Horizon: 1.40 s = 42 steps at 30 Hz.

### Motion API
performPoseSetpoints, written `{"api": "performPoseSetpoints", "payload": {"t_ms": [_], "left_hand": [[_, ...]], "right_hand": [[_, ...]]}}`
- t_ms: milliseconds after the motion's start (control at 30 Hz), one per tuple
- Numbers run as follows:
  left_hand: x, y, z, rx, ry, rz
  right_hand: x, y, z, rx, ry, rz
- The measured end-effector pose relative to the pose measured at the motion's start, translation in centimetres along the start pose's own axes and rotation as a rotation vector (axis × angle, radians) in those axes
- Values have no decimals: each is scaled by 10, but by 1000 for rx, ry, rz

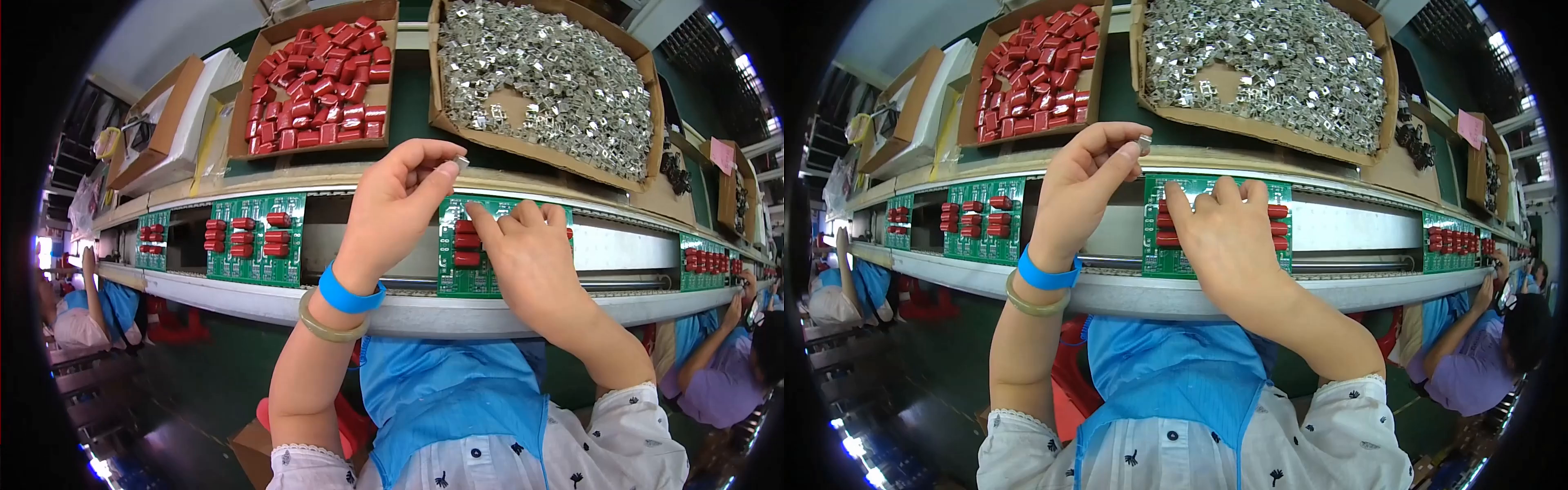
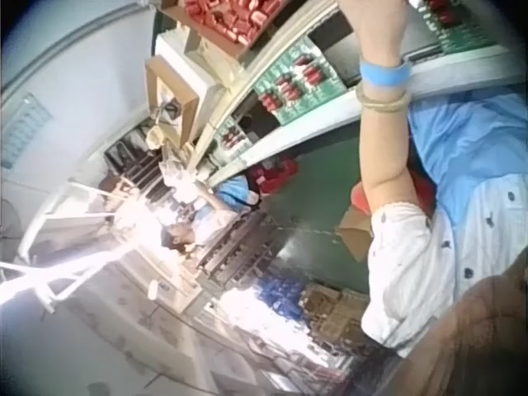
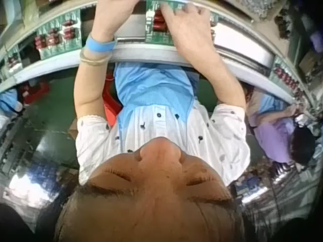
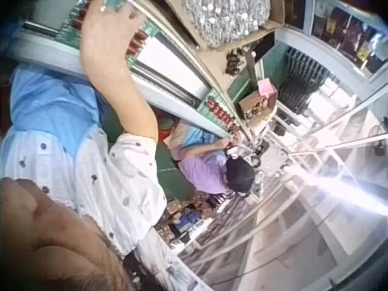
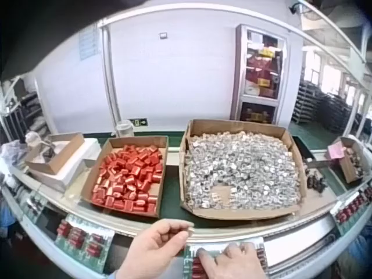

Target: The person assembles components onto a printed circuit board by hand, inserting red capacitors and black electronic parts into pre-marked slots on an assembly line.

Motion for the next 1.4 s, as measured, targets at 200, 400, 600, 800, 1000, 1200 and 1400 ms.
{"api": "performPoseSetpoints", "payload": {"t_ms": [200,400,600,800,1000,1200,1400], "left_hand": [[3,-3,1,18,53,42],[-4,-12,10,98,-178,113],[-23,-20,9,209,-336,186],[-31,-25,8,183,-318,157],[-59,-36,9,332,-649,264],[-61,-36,16,374,-509,257],[-63,-33,8,338,-456,229]], "right_hand": [[1,6,-2,-64,16,29],[42,15,-38,-208,537,-81],[43,14,-50,-223,1184,-276],[70,-5,-31,5,637,-621],[60,-13,-45,-44,861,-645],[70,-29,-18,314,308,-681],[-2,-14,-68,-416,1705,-180]]}}
Point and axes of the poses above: each hand's wrist, its own y-axis towards the middle knuckle, its own x-axis out of the back of the hand, z = x × y, the point moved 9 cm from there along y, towards the middle knuckle, and after that the axes turned 2 degrees about y, right-handed, at the moved point
